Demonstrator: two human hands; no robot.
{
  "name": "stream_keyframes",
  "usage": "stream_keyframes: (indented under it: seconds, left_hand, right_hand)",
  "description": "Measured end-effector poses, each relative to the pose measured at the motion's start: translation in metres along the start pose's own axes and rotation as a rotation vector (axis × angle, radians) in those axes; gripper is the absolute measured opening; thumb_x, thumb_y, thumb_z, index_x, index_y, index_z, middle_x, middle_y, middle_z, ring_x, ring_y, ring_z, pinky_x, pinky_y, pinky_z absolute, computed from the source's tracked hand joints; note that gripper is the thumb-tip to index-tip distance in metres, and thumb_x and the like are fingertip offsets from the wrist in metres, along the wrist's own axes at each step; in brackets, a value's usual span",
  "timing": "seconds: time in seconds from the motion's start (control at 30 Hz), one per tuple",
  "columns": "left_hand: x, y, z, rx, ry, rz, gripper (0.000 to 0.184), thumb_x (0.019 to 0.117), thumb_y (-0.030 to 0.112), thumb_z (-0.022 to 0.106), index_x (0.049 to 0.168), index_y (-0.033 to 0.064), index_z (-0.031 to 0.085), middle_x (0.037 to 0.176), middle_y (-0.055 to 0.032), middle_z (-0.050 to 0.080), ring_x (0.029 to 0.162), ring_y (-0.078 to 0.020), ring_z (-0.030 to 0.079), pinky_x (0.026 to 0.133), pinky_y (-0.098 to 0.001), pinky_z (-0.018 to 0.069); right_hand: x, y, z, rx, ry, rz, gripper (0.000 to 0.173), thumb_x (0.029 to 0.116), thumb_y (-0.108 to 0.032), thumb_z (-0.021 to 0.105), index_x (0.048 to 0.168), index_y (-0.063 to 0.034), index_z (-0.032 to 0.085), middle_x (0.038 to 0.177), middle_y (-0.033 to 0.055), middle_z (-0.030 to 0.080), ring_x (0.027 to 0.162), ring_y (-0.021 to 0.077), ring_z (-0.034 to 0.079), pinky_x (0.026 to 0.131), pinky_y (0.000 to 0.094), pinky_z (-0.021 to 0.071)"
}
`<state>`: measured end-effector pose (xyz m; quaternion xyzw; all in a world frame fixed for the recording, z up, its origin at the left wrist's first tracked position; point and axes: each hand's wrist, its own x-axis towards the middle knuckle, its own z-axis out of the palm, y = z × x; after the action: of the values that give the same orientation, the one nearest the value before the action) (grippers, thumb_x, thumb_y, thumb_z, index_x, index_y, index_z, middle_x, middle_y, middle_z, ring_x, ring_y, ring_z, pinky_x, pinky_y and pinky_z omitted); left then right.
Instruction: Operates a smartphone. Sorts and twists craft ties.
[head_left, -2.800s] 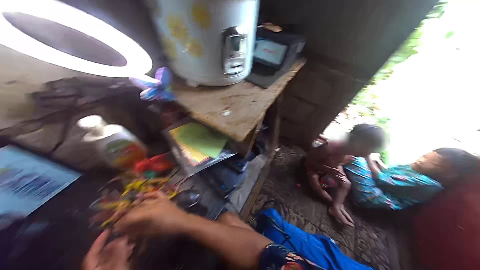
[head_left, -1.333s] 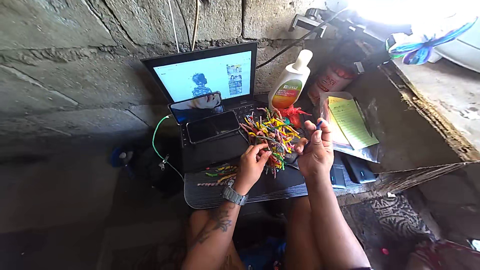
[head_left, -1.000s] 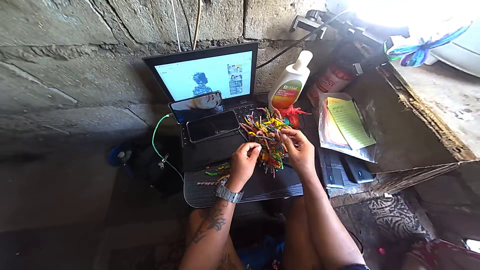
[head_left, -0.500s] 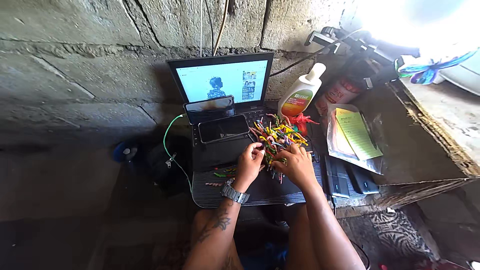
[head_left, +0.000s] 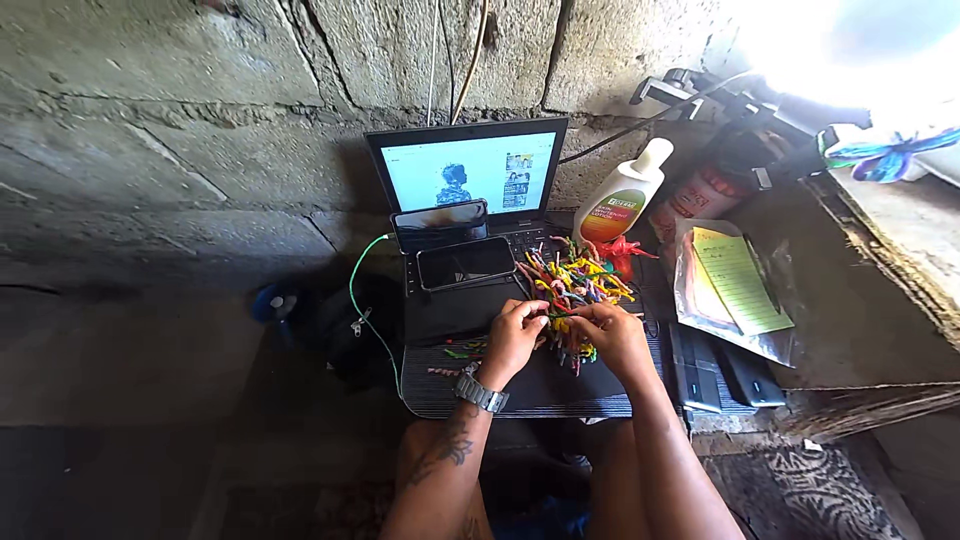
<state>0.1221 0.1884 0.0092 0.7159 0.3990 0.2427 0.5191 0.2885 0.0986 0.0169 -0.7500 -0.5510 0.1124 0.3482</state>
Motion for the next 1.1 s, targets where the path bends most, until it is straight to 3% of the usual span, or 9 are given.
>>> stream_keyframes:
  seconds: [0.23,0.33,0.43,0.57,0.7,0.8,0.87,0.97,1.1]
  left_hand:
    - [0.001,0.002,0.010,0.162,0.021,0.039,0.020,0.0991,0.008,0.060,0.114,0.0013,0.072,0.120,-0.0171,0.064,0.103,-0.0192,0.065,0.092,-0.0292,0.0523]
    - [-0.001,-0.002,0.014,0.142,0.135,0.175,0.021,0.1007,0.012,0.058,0.112,0.0012,0.072,0.117,-0.0158,0.067,0.105,-0.0206,0.067,0.094,-0.0334,0.0538]
    - [-0.003,-0.006,0.016,0.084,0.234,0.333,0.022,0.1018,0.012,0.057,0.112,-0.0013,0.071,0.109,-0.0151,0.070,0.102,-0.0209,0.068,0.092,-0.0350,0.0545]
    - [-0.007,-0.005,0.016,-0.013,0.178,0.362,0.020,0.0992,0.012,0.063,0.110,0.0006,0.074,0.102,-0.0117,0.071,0.094,-0.0121,0.069,0.087,-0.0249,0.0559]
    - [-0.010,0.001,0.011,-0.161,0.143,0.288,0.018,0.0981,0.009,0.064,0.110,0.0011,0.075,0.102,-0.0088,0.070,0.093,-0.0067,0.067,0.085,-0.0203,0.0547]
    - [-0.008,0.004,0.003,-0.304,0.158,0.174,0.019,0.0984,0.006,0.062,0.111,-0.0011,0.074,0.104,-0.0079,0.070,0.095,-0.0067,0.066,0.088,-0.0226,0.0548]
    - [-0.007,0.006,-0.001,-0.433,0.172,0.127,0.018,0.0982,0.003,0.060,0.113,-0.0052,0.069,0.100,-0.0068,0.070,0.090,-0.0061,0.067,0.086,-0.0238,0.0563]
    - [-0.011,0.012,-0.005,-0.599,0.159,0.094,0.011,0.0971,-0.003,0.057,0.104,-0.0030,0.066,0.089,0.0009,0.070,0.083,-0.0035,0.067,0.081,-0.0221,0.0571]
    - [-0.016,0.009,-0.005,-0.754,0.098,0.158,0.016,0.0937,-0.007,0.058,0.094,0.0029,0.070,0.090,0.0047,0.070,0.085,-0.0015,0.066,0.084,-0.0211,0.0556]
  right_hand:
    - [0.001,0.002,0.000,0.032,0.097,-0.028,0.022,0.0972,-0.024,0.068,0.110,-0.0090,0.079,0.098,0.0126,0.074,0.090,0.0280,0.069,0.083,0.0487,0.0536]
    - [0.001,0.003,0.001,0.093,0.183,-0.064,0.025,0.0990,-0.023,0.063,0.111,-0.0064,0.078,0.098,0.0118,0.073,0.091,0.0238,0.069,0.085,0.0446,0.0526]
    - [-0.001,0.001,0.002,0.431,0.245,-0.118,0.023,0.1024,-0.019,0.057,0.109,-0.0012,0.070,0.101,0.0022,0.073,0.091,0.0014,0.068,0.084,0.0184,0.0556]
    - [-0.006,-0.007,0.004,0.856,0.102,-0.157,0.015,0.1020,-0.014,0.055,0.108,-0.0063,0.067,0.122,0.0002,0.070,0.095,0.0039,0.069,0.082,0.0220,0.0582]
    - [-0.007,-0.014,0.009,0.831,0.093,-0.122,0.013,0.1017,-0.008,0.053,0.107,-0.0052,0.065,0.099,-0.0054,0.073,0.082,0.0019,0.069,0.078,0.0208,0.0594]
    - [-0.006,-0.009,0.009,0.908,0.139,-0.121,0.015,0.1031,-0.012,0.052,0.108,-0.0109,0.067,0.105,-0.0047,0.074,0.084,0.0049,0.071,0.080,0.0236,0.0600]
    - [-0.005,-0.007,0.009,0.966,0.224,-0.118,0.016,0.1057,-0.016,0.050,0.109,-0.0157,0.065,0.105,-0.0059,0.075,0.079,0.0039,0.069,0.073,0.0213,0.0587]
    - [-0.002,-0.011,0.006,0.914,0.345,-0.033,0.017,0.1057,-0.011,0.046,0.109,-0.0105,0.062,0.081,-0.0108,0.069,0.065,-0.0019,0.060,0.060,0.0141,0.0501]
    - [-0.004,-0.015,0.009,0.784,0.296,0.044,0.018,0.1045,-0.012,0.048,0.110,-0.0055,0.064,0.078,-0.0119,0.061,0.065,-0.0046,0.055,0.062,0.0127,0.0480]
